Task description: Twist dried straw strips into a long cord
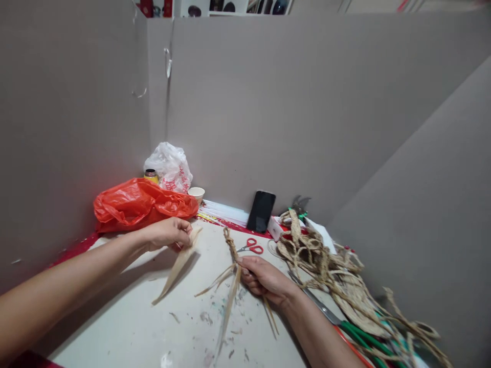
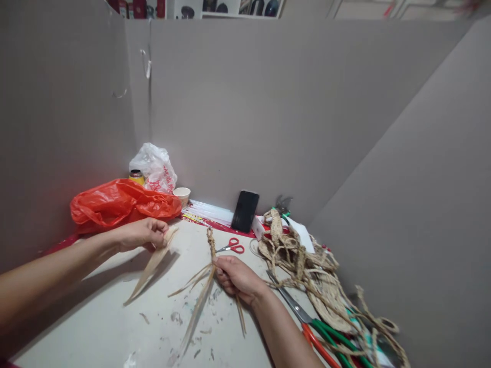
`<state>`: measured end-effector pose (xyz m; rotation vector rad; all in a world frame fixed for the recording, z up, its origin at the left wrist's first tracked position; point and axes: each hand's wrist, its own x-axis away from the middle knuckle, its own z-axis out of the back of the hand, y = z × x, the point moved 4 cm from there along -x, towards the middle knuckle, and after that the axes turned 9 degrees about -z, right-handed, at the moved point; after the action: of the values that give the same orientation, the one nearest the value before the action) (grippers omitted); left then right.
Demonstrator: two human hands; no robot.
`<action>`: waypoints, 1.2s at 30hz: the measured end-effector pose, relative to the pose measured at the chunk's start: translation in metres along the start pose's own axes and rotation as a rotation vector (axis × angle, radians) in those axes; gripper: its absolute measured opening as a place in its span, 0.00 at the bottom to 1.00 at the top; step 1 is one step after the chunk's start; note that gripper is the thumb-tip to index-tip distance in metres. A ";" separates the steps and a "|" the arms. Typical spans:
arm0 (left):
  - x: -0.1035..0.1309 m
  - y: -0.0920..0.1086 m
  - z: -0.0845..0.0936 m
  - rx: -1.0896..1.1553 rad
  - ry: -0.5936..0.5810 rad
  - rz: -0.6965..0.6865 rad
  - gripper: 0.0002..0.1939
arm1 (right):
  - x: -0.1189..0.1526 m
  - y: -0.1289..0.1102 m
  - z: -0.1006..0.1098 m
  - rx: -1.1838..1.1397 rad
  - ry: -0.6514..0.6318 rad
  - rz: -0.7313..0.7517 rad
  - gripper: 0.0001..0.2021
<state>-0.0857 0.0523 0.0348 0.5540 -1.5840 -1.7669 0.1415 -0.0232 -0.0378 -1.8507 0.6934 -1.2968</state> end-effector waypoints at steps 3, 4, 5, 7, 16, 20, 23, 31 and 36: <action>-0.015 -0.008 -0.035 0.154 -0.081 0.040 0.13 | 0.001 -0.002 0.000 -0.004 -0.011 0.025 0.19; -0.021 -0.013 -0.045 0.185 -0.093 0.057 0.13 | 0.001 -0.002 0.000 -0.003 -0.010 0.034 0.19; -0.026 -0.017 -0.054 0.209 -0.095 0.069 0.13 | 0.001 -0.003 0.000 -0.003 -0.007 0.044 0.19; -0.036 -0.023 -0.068 0.243 -0.087 0.066 0.12 | 0.002 -0.003 0.001 -0.005 -0.001 0.062 0.19; -0.052 -0.037 -0.091 0.352 -0.044 0.118 0.15 | 0.002 -0.007 0.001 -0.006 0.028 0.136 0.20; -0.054 -0.042 -0.092 0.324 -0.034 0.110 0.14 | 0.003 -0.007 0.001 0.037 0.079 0.131 0.21; -0.056 -0.044 -0.093 0.280 -0.020 0.085 0.12 | 0.003 -0.007 0.000 0.096 0.131 0.133 0.22; -0.057 -0.045 -0.097 0.243 -0.043 0.063 0.09 | -0.003 -0.003 -0.002 0.186 0.276 0.169 0.21; -0.057 -0.046 -0.098 0.297 -0.062 0.099 0.06 | -0.005 -0.002 -0.002 0.155 0.305 0.186 0.19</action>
<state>0.0124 0.0274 -0.0341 0.5529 -1.8994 -1.4989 0.1382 -0.0190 -0.0382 -1.4434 0.8755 -1.4794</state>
